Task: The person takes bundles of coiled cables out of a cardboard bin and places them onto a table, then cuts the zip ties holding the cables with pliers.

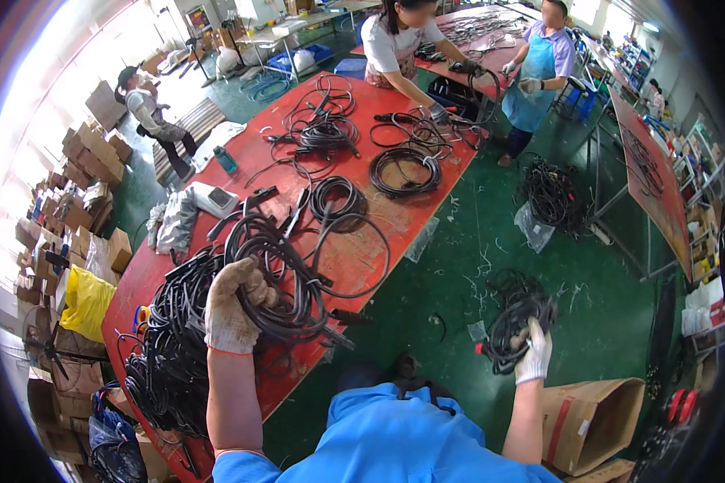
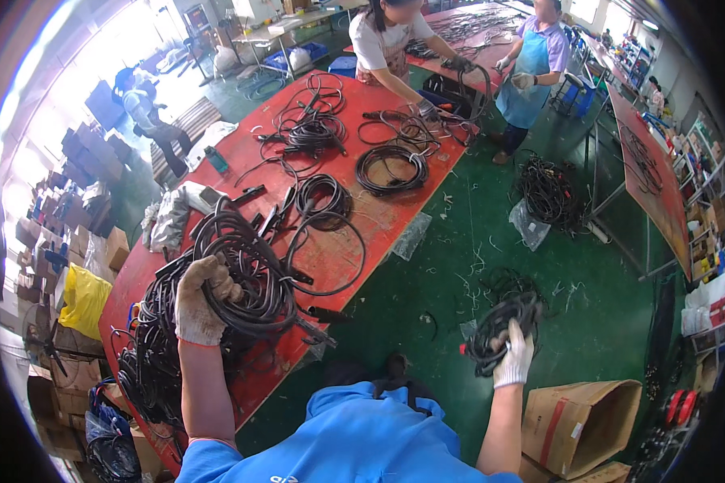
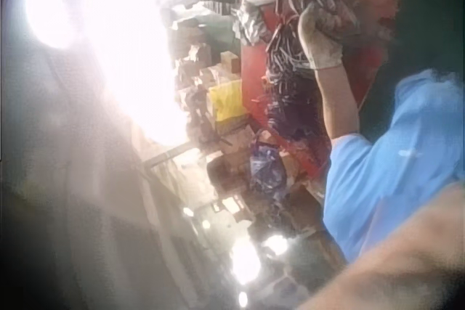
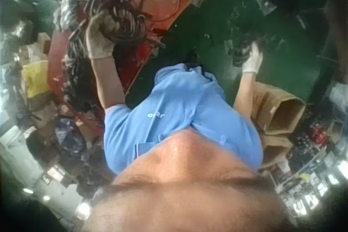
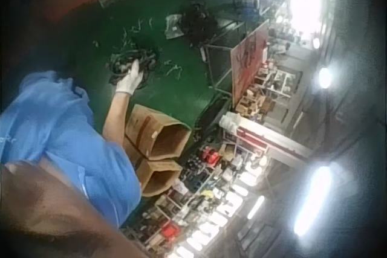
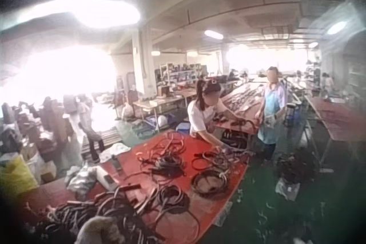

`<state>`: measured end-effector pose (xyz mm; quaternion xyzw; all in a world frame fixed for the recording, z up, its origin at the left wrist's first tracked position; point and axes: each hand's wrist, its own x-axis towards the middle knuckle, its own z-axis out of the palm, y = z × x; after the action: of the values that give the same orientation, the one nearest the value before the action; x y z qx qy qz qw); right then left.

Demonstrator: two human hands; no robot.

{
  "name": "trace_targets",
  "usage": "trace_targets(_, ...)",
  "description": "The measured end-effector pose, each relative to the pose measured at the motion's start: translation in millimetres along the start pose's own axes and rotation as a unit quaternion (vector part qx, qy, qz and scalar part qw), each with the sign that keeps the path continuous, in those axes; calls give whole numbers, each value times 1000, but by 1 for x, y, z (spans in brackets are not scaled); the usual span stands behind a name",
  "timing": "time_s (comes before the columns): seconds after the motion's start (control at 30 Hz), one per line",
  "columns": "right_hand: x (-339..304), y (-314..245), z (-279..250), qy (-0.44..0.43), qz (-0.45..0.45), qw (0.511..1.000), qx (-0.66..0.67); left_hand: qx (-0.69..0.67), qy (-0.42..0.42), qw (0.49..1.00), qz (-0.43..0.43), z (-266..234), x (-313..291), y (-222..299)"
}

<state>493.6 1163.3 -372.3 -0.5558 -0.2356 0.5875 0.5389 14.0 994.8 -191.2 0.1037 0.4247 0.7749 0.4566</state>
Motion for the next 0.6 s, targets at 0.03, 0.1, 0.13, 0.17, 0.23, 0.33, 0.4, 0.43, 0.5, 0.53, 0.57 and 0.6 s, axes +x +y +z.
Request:
trace_targets(0.03,13,-9,12,-35,-1,999,14,-3,1,1000,-4,-12,16,-10)
trace_targets(0.1,30,-30,51,-93,1,995,31,61,56,996,16,-47,46,-37)
trace_targets(0.13,33,-41,70,-112,3,993,34,34,80,996,12,-61,60,-52)
trace_targets(0.17,45,-46,82,-136,2,990,41,58,100,993,30,-72,69,-64)
trace_targets(0.23,63,-57,109,-200,-9,977,72,83,134,985,67,-96,88,-89)
trace_targets(0.33,73,-80,156,-265,3,953,144,160,170,968,95,-105,96,-102)
trace_targets(0.4,91,-81,189,-321,47,926,191,153,203,963,94,-129,102,-114)
trace_targets(0.43,95,-80,207,-315,53,928,191,139,203,966,85,-137,102,-120)
trace_targets(0.5,112,-73,245,-331,64,921,198,154,220,960,79,-157,107,-131)
trace_targets(0.53,117,-70,258,-348,72,912,203,186,238,950,78,-159,104,-134)
trace_targets(0.57,122,-69,274,-355,80,908,209,171,264,946,81,-158,105,-140)
trace_targets(0.6,127,-69,287,-362,84,906,205,162,268,946,79,-157,101,-143)
